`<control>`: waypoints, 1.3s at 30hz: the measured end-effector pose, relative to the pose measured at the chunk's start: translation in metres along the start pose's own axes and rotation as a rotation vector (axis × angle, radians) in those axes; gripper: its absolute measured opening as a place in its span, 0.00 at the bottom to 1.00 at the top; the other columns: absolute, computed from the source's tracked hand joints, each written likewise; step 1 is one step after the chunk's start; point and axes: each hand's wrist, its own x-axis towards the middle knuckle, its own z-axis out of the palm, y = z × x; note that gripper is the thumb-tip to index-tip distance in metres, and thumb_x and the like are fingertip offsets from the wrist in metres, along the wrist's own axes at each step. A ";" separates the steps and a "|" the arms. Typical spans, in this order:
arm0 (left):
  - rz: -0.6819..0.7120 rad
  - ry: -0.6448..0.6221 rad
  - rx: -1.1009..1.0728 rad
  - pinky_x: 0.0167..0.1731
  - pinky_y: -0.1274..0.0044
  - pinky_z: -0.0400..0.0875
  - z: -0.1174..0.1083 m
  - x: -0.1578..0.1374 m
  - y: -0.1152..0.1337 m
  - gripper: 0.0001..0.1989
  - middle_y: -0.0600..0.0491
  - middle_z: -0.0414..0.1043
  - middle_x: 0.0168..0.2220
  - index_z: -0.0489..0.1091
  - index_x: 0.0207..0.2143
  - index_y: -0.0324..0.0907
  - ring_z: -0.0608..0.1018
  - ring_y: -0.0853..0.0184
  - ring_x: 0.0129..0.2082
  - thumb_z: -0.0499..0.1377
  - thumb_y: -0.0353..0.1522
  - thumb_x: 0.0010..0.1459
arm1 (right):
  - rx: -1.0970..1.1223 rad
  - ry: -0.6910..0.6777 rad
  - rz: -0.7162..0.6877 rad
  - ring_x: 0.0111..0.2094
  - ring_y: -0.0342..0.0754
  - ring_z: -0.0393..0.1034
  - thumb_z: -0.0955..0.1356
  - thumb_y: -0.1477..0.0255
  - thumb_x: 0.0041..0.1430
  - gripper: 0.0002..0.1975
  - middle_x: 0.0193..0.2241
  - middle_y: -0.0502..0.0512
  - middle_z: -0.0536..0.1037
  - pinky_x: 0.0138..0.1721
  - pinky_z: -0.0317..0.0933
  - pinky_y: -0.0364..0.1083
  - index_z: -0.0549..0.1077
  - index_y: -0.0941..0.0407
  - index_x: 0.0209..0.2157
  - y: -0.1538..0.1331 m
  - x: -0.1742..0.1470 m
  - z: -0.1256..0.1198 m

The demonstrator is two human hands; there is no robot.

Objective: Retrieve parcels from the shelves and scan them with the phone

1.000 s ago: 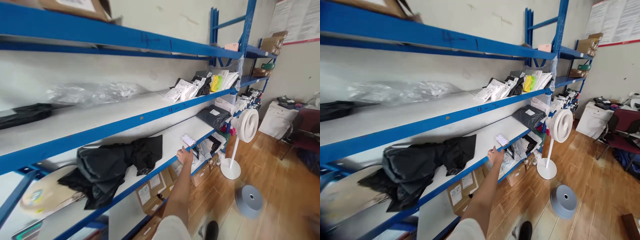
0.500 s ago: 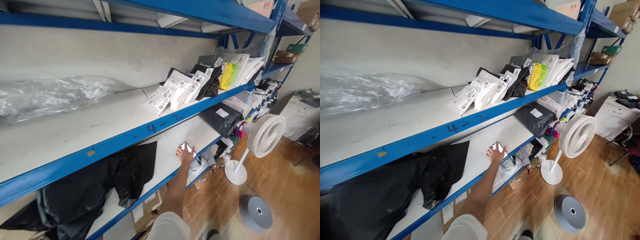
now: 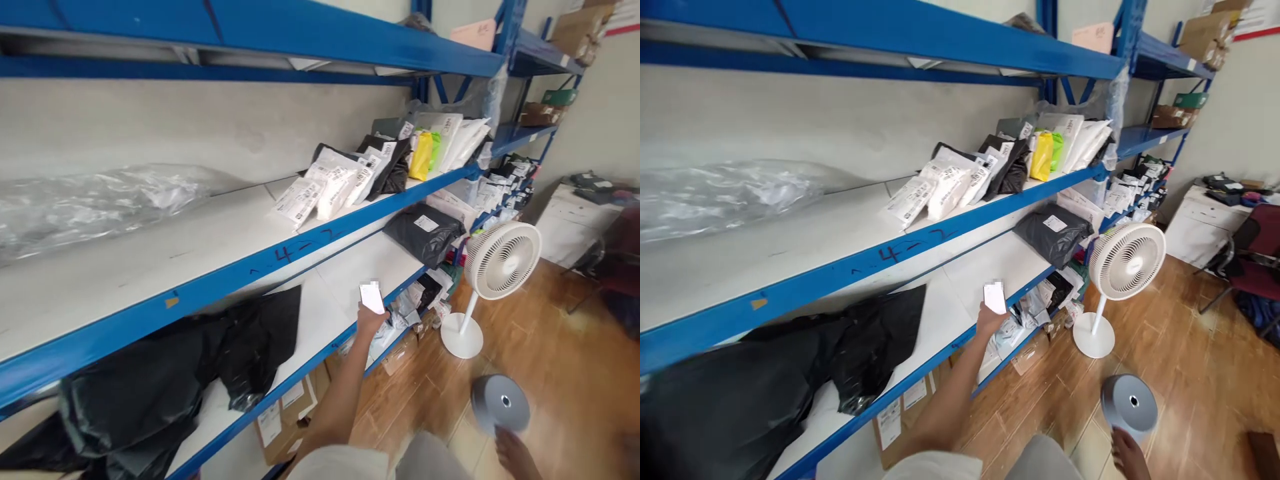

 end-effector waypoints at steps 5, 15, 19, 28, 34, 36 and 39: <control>0.467 -0.393 -0.128 0.58 0.62 0.66 0.060 -0.148 -0.002 0.52 0.36 0.64 0.62 0.53 0.66 0.38 0.68 0.45 0.61 0.69 0.27 0.37 | 0.456 0.188 -0.107 0.47 0.62 0.77 0.73 0.38 0.41 0.38 0.42 0.63 0.82 0.49 0.70 0.59 0.77 0.53 0.44 -0.046 -0.022 0.007; 0.795 -0.834 0.021 0.57 0.51 0.63 0.123 -0.359 0.029 0.53 0.32 0.59 0.63 0.47 0.69 0.39 0.65 0.37 0.62 0.67 0.34 0.44 | 0.968 0.775 -0.341 0.33 0.52 0.75 0.74 0.54 0.46 0.20 0.32 0.50 0.81 0.36 0.68 0.48 0.74 0.53 0.35 -0.082 -0.144 -0.077; 0.598 -1.323 -0.212 0.51 0.60 0.73 0.131 -0.407 0.033 0.48 0.40 0.59 0.64 0.47 0.68 0.47 0.71 0.47 0.58 0.66 0.37 0.48 | 1.089 0.887 -0.461 0.33 0.53 0.75 0.71 0.55 0.46 0.17 0.30 0.50 0.80 0.36 0.69 0.49 0.73 0.52 0.32 -0.050 -0.200 -0.105; -0.018 -1.961 -0.175 0.38 0.68 0.80 0.153 -0.457 0.027 0.50 0.48 0.58 0.67 0.40 0.72 0.59 0.76 0.53 0.52 0.64 0.44 0.53 | 0.923 1.021 -0.526 0.46 0.59 0.74 0.66 0.60 0.47 0.19 0.39 0.54 0.82 0.50 0.65 0.54 0.74 0.53 0.40 0.000 -0.298 -0.127; -0.060 -2.061 -0.114 0.40 0.65 0.80 0.164 -0.470 0.028 0.51 0.49 0.56 0.69 0.35 0.72 0.61 0.75 0.52 0.53 0.64 0.42 0.56 | 0.812 1.165 -0.492 0.46 0.57 0.73 0.67 0.64 0.47 0.19 0.40 0.53 0.82 0.49 0.64 0.51 0.74 0.53 0.43 0.013 -0.327 -0.123; -0.027 -2.084 -0.084 0.41 0.65 0.80 0.167 -0.473 0.033 0.50 0.50 0.54 0.70 0.37 0.72 0.62 0.74 0.51 0.54 0.64 0.42 0.55 | 0.864 1.217 -0.479 0.40 0.54 0.73 0.68 0.62 0.49 0.17 0.38 0.53 0.82 0.43 0.65 0.49 0.75 0.54 0.40 0.015 -0.326 -0.124; 0.044 -2.140 -0.034 0.44 0.64 0.79 0.171 -0.476 0.043 0.49 0.52 0.54 0.70 0.42 0.72 0.62 0.74 0.52 0.55 0.65 0.39 0.53 | 0.998 1.287 -0.421 0.29 0.51 0.70 0.68 0.51 0.52 0.21 0.28 0.53 0.80 0.32 0.62 0.47 0.75 0.56 0.32 0.015 -0.318 -0.126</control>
